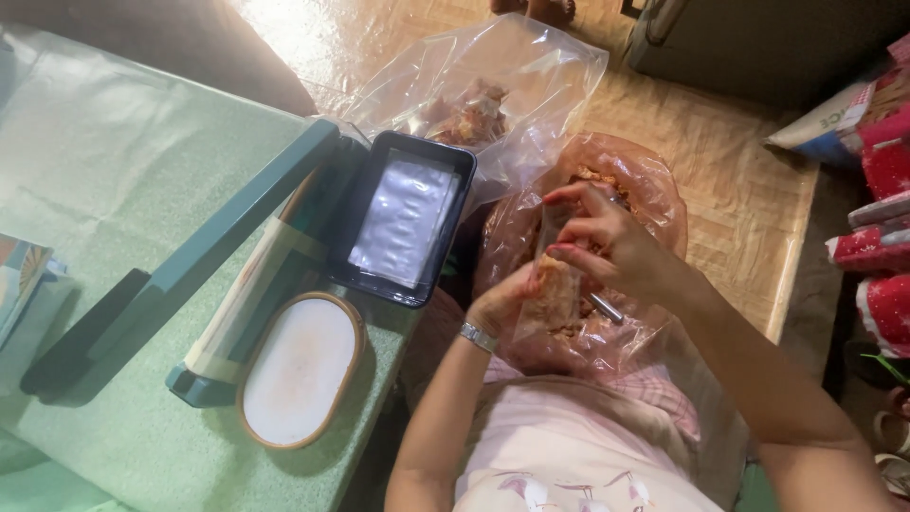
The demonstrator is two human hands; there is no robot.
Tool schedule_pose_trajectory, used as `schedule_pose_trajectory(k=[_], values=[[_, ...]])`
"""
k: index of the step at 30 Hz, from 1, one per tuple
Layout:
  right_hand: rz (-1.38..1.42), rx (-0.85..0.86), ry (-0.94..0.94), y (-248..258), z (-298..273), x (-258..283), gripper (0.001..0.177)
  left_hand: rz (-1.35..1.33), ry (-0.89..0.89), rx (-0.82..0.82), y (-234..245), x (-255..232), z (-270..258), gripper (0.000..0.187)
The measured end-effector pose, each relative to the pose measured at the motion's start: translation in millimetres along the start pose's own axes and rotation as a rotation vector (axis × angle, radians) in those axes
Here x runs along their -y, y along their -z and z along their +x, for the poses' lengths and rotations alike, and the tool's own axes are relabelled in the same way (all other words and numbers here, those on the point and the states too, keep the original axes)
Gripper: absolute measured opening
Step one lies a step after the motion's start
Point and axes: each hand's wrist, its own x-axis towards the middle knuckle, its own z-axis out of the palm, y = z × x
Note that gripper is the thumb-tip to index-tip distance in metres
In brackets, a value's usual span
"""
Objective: Scooping fried food into small plastic bags and sealing them with a heat sealer
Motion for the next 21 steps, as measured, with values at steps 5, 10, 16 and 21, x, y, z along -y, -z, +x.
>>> schedule_pose_trajectory(k=[5, 10, 16, 21], values=[[-0.217, -0.125, 0.102, 20, 24, 32, 0.022, -0.274, 0.006, 0.238, -17, -13, -8, 0.067], [-0.096, -0.187, 0.108, 32, 16, 39, 0.050, -0.054, -0.063, 0.090, 29, 12, -6, 0.063], [-0.136, 0.005, 0.028, -10, -5, 29, 0.119, 0.095, -0.159, 0.003, 10, -27, -9, 0.107], [0.321, -0.063, -0.111, -58, -22, 8, 0.130, 0.187, -0.201, -0.072, 3, -38, -18, 0.125]])
